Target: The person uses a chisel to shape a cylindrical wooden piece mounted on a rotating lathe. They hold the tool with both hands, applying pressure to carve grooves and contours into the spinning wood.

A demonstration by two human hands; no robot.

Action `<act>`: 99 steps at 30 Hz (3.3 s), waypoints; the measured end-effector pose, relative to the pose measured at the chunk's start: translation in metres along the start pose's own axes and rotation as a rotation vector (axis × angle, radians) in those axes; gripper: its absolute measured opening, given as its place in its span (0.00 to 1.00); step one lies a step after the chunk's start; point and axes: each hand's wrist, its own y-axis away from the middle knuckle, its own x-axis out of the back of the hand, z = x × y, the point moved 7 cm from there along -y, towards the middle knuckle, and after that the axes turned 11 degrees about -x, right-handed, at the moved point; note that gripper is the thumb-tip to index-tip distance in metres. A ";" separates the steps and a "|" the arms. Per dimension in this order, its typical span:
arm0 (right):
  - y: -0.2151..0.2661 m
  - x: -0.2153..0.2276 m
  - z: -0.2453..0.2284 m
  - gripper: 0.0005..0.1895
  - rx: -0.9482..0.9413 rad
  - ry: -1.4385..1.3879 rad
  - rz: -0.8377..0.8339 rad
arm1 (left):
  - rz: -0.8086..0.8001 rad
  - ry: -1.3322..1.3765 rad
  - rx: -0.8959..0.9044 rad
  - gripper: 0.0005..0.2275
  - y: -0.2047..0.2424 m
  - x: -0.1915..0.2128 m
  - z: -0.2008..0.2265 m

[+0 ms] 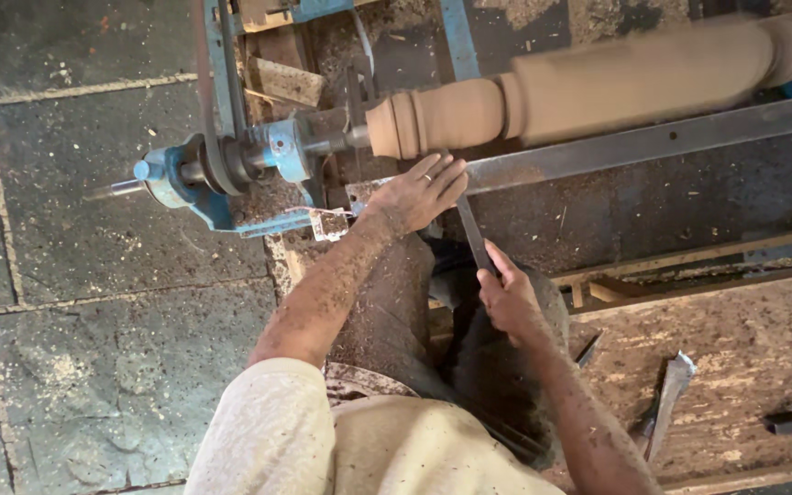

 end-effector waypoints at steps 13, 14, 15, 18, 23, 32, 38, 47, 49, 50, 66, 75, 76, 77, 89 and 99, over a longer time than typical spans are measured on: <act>0.008 0.012 -0.031 0.30 0.044 0.165 -0.041 | 0.069 -0.042 0.050 0.23 0.004 0.007 -0.004; 0.008 0.015 -0.032 0.31 0.021 0.197 -0.032 | 0.075 -0.044 0.052 0.23 0.004 0.008 -0.005; 0.008 0.017 -0.033 0.31 -0.005 0.228 -0.021 | 0.081 -0.043 0.053 0.23 0.004 0.009 -0.005; 0.009 0.020 -0.039 0.32 -0.015 0.228 -0.055 | 0.102 -0.038 0.072 0.24 0.003 0.010 -0.005; 0.007 0.031 -0.054 0.33 -0.075 0.349 -0.105 | 0.143 -0.004 0.100 0.24 0.005 0.010 -0.006; 0.025 0.021 -0.046 0.32 -0.039 0.339 -0.046 | 0.184 0.023 0.061 0.20 0.017 0.015 -0.010; 0.015 0.000 -0.026 0.32 -0.013 0.185 -0.028 | 0.157 0.012 0.055 0.20 0.023 0.009 -0.003; -0.002 -0.006 -0.003 0.31 0.021 0.030 -0.048 | 0.084 0.045 0.067 0.21 0.020 0.005 -0.001; -0.006 -0.006 0.001 0.30 0.033 0.024 -0.053 | 0.076 0.035 0.068 0.21 0.020 0.004 -0.002; -0.008 -0.005 0.002 0.30 0.018 0.035 -0.046 | 0.068 0.023 0.069 0.21 0.019 0.004 -0.003; 0.002 -0.017 -0.010 0.30 0.101 -0.034 -0.036 | 0.093 -0.025 0.098 0.21 0.019 0.007 -0.002; 0.012 -0.023 -0.005 0.29 -0.023 -0.070 0.003 | 0.078 -0.031 0.088 0.21 0.017 0.007 -0.001; 0.013 -0.026 -0.002 0.29 -0.017 -0.086 0.004 | 0.067 -0.023 0.088 0.21 0.019 0.008 0.002; 0.010 -0.027 -0.003 0.29 0.000 -0.101 0.006 | 0.061 -0.024 0.089 0.21 0.018 0.008 0.000; -0.005 -0.064 0.027 0.29 0.111 -0.306 0.104 | 0.072 0.087 0.081 0.23 0.015 0.005 -0.005; 0.007 -0.071 0.020 0.32 0.112 -0.308 0.171 | -0.073 0.054 -0.072 0.26 -0.006 0.001 0.002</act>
